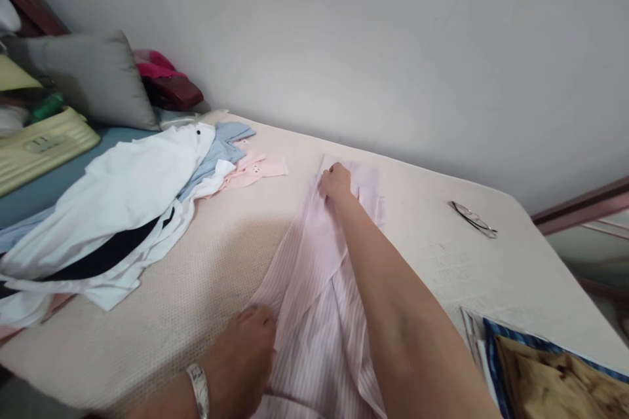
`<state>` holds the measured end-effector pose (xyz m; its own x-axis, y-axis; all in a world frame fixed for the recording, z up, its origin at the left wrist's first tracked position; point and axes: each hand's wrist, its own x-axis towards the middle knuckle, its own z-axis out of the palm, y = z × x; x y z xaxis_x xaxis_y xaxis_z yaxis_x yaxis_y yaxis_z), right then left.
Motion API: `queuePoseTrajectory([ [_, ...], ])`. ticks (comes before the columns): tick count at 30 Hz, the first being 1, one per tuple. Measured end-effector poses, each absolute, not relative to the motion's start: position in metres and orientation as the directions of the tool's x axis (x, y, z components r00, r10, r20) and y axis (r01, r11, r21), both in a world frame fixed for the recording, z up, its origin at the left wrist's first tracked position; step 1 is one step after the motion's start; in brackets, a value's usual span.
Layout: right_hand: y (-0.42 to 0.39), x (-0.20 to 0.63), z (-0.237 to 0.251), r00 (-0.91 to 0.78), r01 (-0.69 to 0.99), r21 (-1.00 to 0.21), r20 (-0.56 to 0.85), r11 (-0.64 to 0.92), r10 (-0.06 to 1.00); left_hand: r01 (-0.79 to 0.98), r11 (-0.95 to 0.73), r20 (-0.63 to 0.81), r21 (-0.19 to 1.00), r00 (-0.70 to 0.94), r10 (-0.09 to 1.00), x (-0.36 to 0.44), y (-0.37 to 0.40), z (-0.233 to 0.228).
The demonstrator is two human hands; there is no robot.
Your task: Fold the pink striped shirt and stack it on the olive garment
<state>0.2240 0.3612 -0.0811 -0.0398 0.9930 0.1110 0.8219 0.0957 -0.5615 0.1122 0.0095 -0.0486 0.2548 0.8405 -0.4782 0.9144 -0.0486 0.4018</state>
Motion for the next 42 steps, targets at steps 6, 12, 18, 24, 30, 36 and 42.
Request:
queuePoseTrajectory([
  [6,0.262,0.241,-0.087,-0.403,0.822,-0.393,0.112,0.413,0.909,0.872,-0.109,-0.467,0.476,0.356,0.81,0.081,0.018,-0.025],
  [12,0.105,0.284,-0.038,-0.545,0.739,-0.419,0.09,0.528,0.834,0.56,0.155,-0.412,0.814,0.368,0.833,0.042,0.036,-0.011],
  [18,-0.023,0.305,-0.006,-0.583,0.716,-0.519,-0.075,0.468,0.809,0.642,0.078,-0.441,0.762,0.428,0.789,0.033,0.036,-0.028],
  [24,-0.042,0.284,-0.036,-0.554,0.678,-0.627,-0.094,0.383,0.827,0.77,-0.087,-0.472,0.632,0.472,0.745,0.038,0.034,-0.029],
  [30,-0.047,0.258,-0.041,-0.533,0.433,-0.901,-0.224,0.035,0.816,0.819,-0.06,-0.434,0.571,0.363,0.824,0.031,0.038,-0.022],
  [36,-0.049,0.246,-0.055,-0.466,0.322,-0.944,-0.231,-0.08,0.854,0.879,-0.13,-0.41,0.458,0.339,0.847,0.032,0.038,-0.025],
  [42,-0.055,0.236,-0.056,-0.413,0.195,-0.957,-0.278,-0.214,0.867,0.947,-0.084,-0.43,0.311,0.219,0.876,0.03,0.036,-0.03],
])
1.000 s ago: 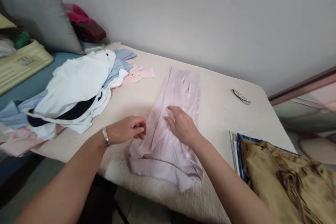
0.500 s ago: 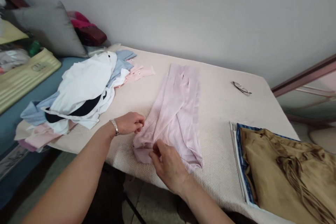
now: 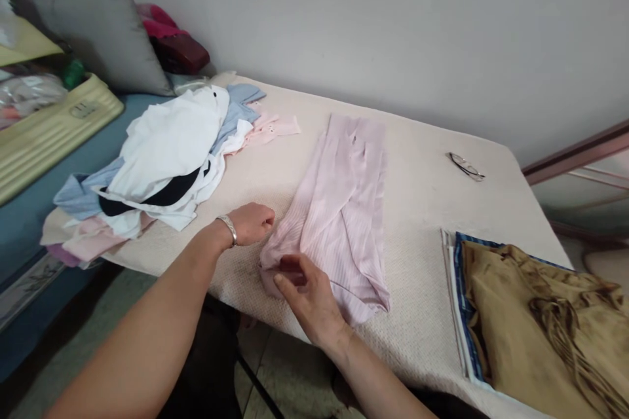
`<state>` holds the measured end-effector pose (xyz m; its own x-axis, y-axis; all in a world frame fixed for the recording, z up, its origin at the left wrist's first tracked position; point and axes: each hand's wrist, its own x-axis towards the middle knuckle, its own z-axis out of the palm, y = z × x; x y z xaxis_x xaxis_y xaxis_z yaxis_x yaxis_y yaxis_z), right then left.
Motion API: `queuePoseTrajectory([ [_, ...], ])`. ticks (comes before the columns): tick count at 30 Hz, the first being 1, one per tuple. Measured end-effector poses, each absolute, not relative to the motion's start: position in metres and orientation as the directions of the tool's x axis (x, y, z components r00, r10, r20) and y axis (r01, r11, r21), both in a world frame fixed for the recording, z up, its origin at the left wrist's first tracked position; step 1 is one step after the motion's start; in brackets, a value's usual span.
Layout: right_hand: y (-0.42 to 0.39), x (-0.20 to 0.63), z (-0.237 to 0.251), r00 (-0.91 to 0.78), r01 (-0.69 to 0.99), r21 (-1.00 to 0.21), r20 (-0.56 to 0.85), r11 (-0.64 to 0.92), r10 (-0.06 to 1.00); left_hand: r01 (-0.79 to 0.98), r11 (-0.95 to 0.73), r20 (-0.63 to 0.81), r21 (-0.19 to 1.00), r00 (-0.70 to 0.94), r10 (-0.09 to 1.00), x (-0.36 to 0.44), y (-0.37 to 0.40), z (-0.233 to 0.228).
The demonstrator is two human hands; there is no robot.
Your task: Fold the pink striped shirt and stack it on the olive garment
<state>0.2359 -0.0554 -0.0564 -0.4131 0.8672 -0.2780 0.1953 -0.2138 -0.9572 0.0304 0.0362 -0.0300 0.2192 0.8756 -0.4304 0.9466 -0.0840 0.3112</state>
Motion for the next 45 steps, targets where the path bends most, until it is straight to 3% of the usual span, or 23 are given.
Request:
queuePoseTrajectory([
  [6,-0.047,0.228,-0.069,-0.085,-0.053,-0.852,-0.515,-0.52,0.853,0.957,-0.027,-0.325,0.29,0.125,0.937,0.043,0.048,-0.033],
  [10,-0.039,0.227,-0.069,-0.082,-0.183,-0.779,-0.595,-0.599,0.799,0.953,0.025,-0.246,0.301,0.052,0.968,0.062,0.068,-0.046],
  [15,-0.031,0.219,-0.069,-0.177,-0.068,-0.8,-0.579,-0.596,0.796,0.939,0.086,-0.207,0.332,-0.017,0.978,0.079,0.084,-0.067],
  [23,-0.026,0.224,-0.08,-0.146,0.063,-0.84,-0.541,-0.538,0.828,0.912,0.161,-0.236,0.378,-0.073,0.969,0.068,0.093,-0.078],
  [25,-0.029,0.225,-0.077,-0.196,0.178,-0.88,-0.471,-0.441,0.86,0.91,0.19,-0.252,0.368,-0.099,0.963,0.064,0.094,-0.077],
  [28,-0.028,0.234,-0.062,-0.321,0.439,-0.884,-0.319,-0.158,0.892,0.918,0.195,-0.244,0.345,-0.112,0.963,0.063,0.093,-0.077],
  [30,-0.02,0.254,-0.047,-0.35,0.61,-0.792,-0.241,0.025,0.905,0.926,0.18,-0.234,0.332,-0.104,0.967,0.065,0.091,-0.076],
  [32,-0.004,0.288,-0.032,-0.269,0.796,-0.595,-0.174,0.117,0.947,0.932,0.168,-0.227,0.322,-0.097,0.969,0.066,0.089,-0.076],
  [34,0.013,0.33,-0.023,-0.103,0.95,-0.308,-0.133,0.057,0.986,0.935,0.166,-0.223,0.314,-0.097,0.97,0.067,0.089,-0.076],
  [36,0.026,0.37,-0.021,0.018,0.986,-0.156,-0.213,-0.052,0.977,0.937,0.167,-0.22,0.307,-0.101,0.97,0.067,0.089,-0.076],
  [38,0.028,0.399,-0.027,0.018,0.953,-0.27,-0.399,-0.137,0.917,0.939,0.165,-0.217,0.301,-0.101,0.971,0.066,0.09,-0.077],
  [41,0.015,0.412,-0.043,-0.123,0.703,-0.605,-0.62,-0.372,0.775,0.944,0.161,-0.213,0.287,-0.101,0.972,0.066,0.092,-0.078],
  [45,-0.01,0.396,-0.06,-0.137,0.447,-0.727,-0.632,-0.521,0.763,0.956,0.146,-0.206,0.255,-0.094,0.974,0.067,0.092,-0.078],
])
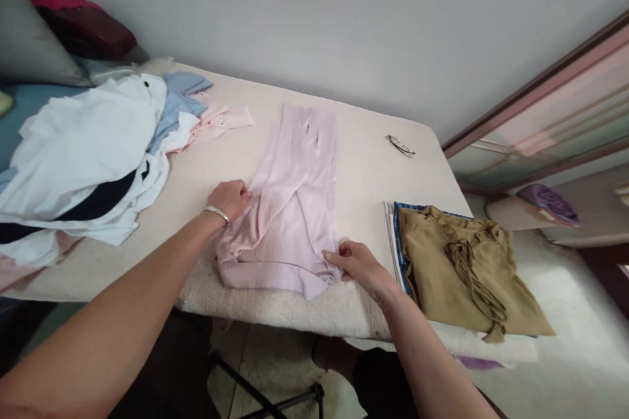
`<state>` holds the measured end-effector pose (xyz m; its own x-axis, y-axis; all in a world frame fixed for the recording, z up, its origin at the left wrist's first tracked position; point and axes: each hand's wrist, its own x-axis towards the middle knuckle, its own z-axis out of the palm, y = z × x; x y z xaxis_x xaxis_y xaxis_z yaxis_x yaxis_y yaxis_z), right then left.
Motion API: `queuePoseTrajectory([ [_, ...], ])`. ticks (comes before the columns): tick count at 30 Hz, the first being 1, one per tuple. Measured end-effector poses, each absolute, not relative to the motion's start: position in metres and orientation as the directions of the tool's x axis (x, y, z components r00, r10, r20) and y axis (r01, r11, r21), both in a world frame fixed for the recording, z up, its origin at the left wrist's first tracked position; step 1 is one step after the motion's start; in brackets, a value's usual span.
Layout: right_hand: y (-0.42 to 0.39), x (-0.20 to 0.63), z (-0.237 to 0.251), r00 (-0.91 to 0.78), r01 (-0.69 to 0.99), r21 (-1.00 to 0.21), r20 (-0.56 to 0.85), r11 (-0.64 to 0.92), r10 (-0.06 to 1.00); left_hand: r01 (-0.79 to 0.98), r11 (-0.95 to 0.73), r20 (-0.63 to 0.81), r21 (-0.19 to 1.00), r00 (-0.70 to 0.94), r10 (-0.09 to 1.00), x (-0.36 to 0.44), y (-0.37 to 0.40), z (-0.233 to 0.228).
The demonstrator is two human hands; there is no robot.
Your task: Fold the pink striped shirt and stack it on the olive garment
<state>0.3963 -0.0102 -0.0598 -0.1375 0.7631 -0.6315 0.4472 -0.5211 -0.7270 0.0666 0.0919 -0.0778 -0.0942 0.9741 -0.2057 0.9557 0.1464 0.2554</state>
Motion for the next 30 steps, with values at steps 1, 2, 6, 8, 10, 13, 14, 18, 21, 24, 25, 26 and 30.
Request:
queuePoseTrajectory([
  [1,-0.015,0.392,-0.061,-0.125,0.423,-0.739,-0.621,-0.525,0.774,0.957,0.144,-0.205,0.253,-0.092,0.974,0.067,0.092,-0.078],
  [2,-0.018,0.388,-0.062,-0.121,0.399,-0.75,-0.613,-0.527,0.781,0.957,0.143,-0.204,0.253,-0.092,0.975,0.067,0.092,-0.078],
  [6,-0.023,0.382,-0.058,-0.136,0.34,-0.779,-0.596,-0.527,0.792,0.954,0.153,-0.204,0.258,-0.101,0.974,0.067,0.091,-0.078],
  [8,-0.024,0.383,-0.058,-0.139,0.34,-0.798,-0.566,-0.497,0.813,0.952,0.159,-0.209,0.263,-0.105,0.972,0.067,0.091,-0.078],
  [10,-0.025,0.383,-0.061,-0.122,0.378,-0.813,-0.518,-0.443,0.847,0.951,0.159,-0.212,0.266,-0.103,0.972,0.067,0.091,-0.078],
  [13,-0.027,0.376,-0.072,0.011,0.512,-0.786,-0.398,-0.347,0.917,0.953,0.156,-0.209,0.259,-0.103,0.973,0.067,0.091,-0.078],
  [14,-0.028,0.372,-0.075,0.067,0.559,-0.763,-0.349,-0.325,0.935,0.955,0.156,-0.206,0.254,-0.104,0.973,0.067,0.09,-0.078],
  [18,-0.027,0.364,-0.08,0.148,0.684,-0.673,-0.249,-0.281,0.957,0.956,0.157,-0.203,0.25,-0.107,0.973,0.066,0.091,-0.079],
  [21,-0.021,0.374,-0.073,0.13,0.805,-0.543,-0.228,-0.237,0.965,0.949,0.17,-0.231,0.267,-0.109,0.967,0.066,0.094,-0.08],
  [24,-0.015,0.385,-0.07,0.084,0.913,-0.368,-0.251,-0.176,0.964,0.941,0.169,-0.272,0.294,-0.087,0.958,0.068,0.094,-0.08],
  [25,-0.014,0.387,-0.07,0.064,0.938,-0.313,-0.265,-0.149,0.962,0.94,0.166,-0.281,0.299,-0.079,0.956,0.069,0.093,-0.079],
  [26,-0.013,0.388,-0.071,0.043,0.956,-0.267,-0.278,-0.121,0.959,0.94,0.16,-0.282,0.302,-0.072,0.957,0.07,0.092,-0.079],
  [30,-0.014,0.384,-0.067,0.008,0.993,-0.108,-0.324,-0.045,0.946,0.947,0.144,-0.22,0.288,-0.081,0.972,0.073,0.085,-0.076],
])
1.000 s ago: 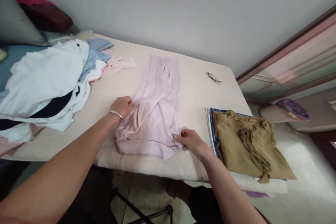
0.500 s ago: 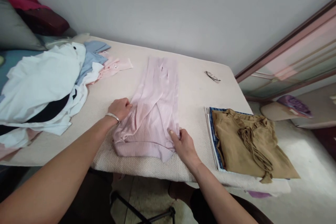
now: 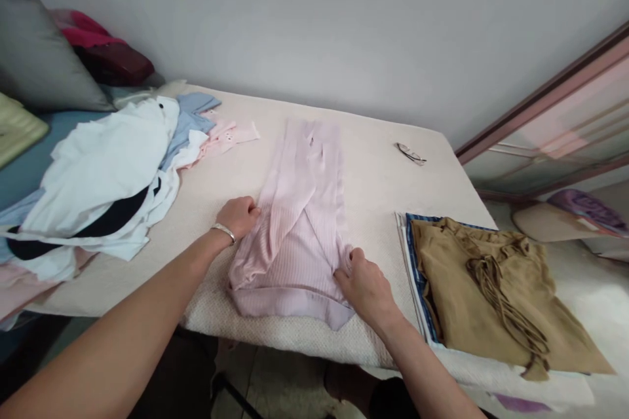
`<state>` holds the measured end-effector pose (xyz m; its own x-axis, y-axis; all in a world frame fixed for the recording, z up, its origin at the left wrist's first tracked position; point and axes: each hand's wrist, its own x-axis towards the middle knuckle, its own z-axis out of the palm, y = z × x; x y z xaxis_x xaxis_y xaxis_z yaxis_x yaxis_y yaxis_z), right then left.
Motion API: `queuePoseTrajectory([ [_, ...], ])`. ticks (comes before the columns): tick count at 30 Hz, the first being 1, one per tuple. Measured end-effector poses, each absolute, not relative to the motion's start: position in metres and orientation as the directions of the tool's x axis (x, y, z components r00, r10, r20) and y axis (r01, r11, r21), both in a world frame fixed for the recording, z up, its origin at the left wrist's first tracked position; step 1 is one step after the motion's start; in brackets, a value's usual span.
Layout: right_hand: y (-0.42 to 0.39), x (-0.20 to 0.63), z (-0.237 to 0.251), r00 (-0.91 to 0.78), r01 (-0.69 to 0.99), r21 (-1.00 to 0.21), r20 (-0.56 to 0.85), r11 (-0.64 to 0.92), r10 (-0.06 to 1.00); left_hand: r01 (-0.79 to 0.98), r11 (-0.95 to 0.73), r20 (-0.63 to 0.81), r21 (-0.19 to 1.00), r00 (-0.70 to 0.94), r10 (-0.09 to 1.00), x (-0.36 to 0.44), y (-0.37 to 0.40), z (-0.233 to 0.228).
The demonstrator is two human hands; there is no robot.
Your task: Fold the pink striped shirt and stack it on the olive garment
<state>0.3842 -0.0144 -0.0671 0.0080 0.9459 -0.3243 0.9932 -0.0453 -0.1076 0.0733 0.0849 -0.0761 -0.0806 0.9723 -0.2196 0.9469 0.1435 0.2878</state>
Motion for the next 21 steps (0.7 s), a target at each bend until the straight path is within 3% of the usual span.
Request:
queuePoseTrajectory([
  [2,-0.016,0.381,-0.06,-0.001,1.0,-0.011,-0.28,-0.002,0.96,0.942,0.161,-0.178,0.294,-0.112,0.978,0.074,0.089,-0.075],
  [4,-0.018,0.376,-0.053,-0.055,0.996,0.058,-0.141,0.064,0.988,0.937,0.169,-0.144,0.306,-0.13,0.981,0.076,0.104,-0.075],
  [7,-0.024,0.366,-0.053,-0.205,0.979,0.022,0.05,0.205,0.977,0.94,0.153,-0.094,0.305,-0.13,0.987,0.081,0.15,-0.074],
  [12,-0.035,0.352,-0.083,-0.363,0.916,-0.159,0.07,0.369,0.929,0.938,0.171,-0.055,0.302,-0.162,0.985,0.102,0.239,-0.077],
  [21,-0.032,0.355,-0.1,-0.454,0.871,-0.141,0.135,0.471,0.881,0.931,0.232,-0.046,0.281,-0.229,0.972,0.103,0.301,-0.099],
])
